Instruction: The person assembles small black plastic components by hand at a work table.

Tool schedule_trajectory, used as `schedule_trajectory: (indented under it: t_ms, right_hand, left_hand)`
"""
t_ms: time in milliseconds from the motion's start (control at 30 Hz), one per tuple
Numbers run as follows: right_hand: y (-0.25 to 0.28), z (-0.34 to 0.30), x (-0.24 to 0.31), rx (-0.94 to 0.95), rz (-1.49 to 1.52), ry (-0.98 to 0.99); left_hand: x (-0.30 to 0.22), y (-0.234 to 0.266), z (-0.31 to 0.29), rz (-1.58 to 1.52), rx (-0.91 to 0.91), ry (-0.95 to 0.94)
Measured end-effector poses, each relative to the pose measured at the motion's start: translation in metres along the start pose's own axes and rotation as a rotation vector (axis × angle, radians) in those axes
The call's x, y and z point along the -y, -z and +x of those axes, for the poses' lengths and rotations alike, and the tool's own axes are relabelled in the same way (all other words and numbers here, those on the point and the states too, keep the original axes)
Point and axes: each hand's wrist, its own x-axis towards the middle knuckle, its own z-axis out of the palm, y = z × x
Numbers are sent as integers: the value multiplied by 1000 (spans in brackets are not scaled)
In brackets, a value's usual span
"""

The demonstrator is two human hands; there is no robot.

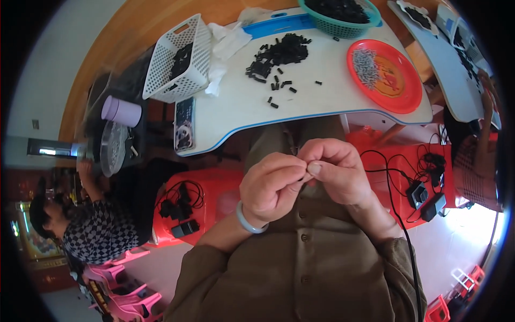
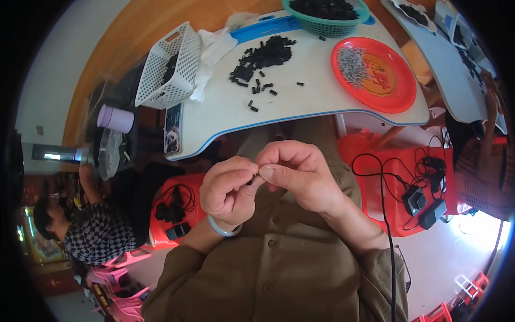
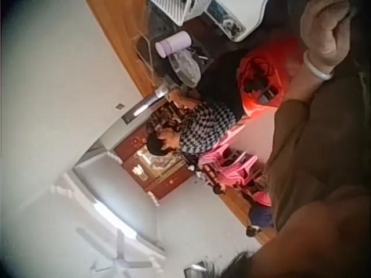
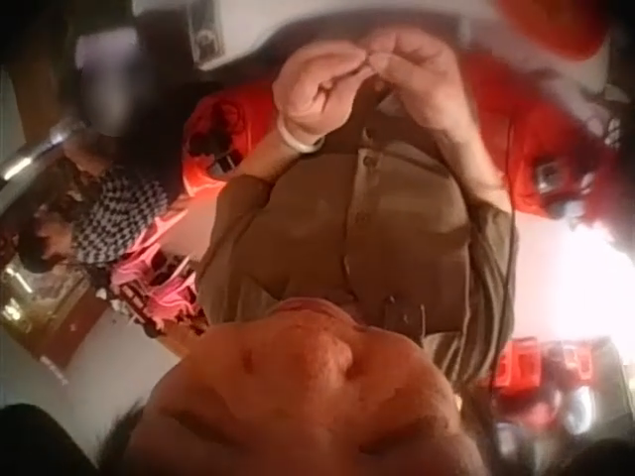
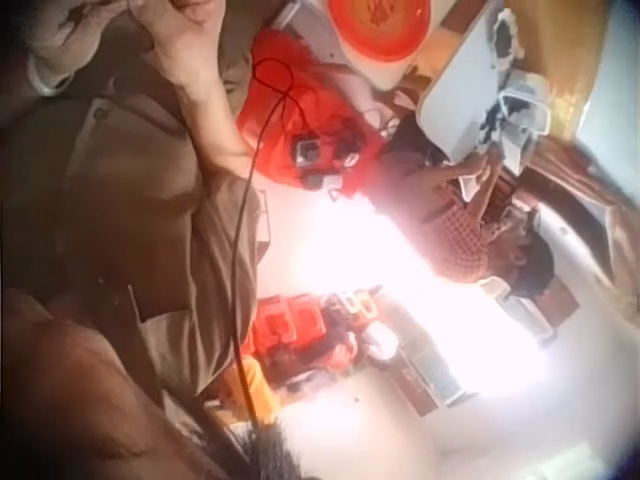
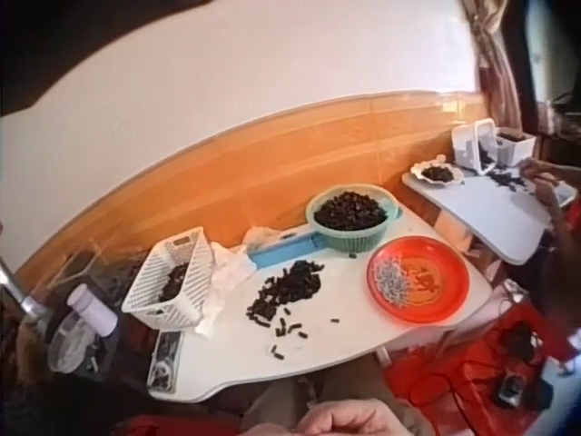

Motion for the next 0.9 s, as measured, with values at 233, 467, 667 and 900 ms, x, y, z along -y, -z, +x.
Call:
schedule_trajectory:
  t_ms: [233, 467, 667, 900]
  right_hand:
    - [-15, 2, 5, -3, -388, 310]
    - [-33, 13, 27, 34, -982, 545]
    - [-44, 20, 33, 79, -1206, 613]
    - [-45, 29, 28, 106, -1367, 703]
  left_hand:
    - [-9, 16, -10, -463, -118, 271]
    - [-20, 31, -3, -518, -39, 416]
    - [-19, 40, -2, -443, 28, 449]
    - [-16, 50, -5, -409, 101, 463]
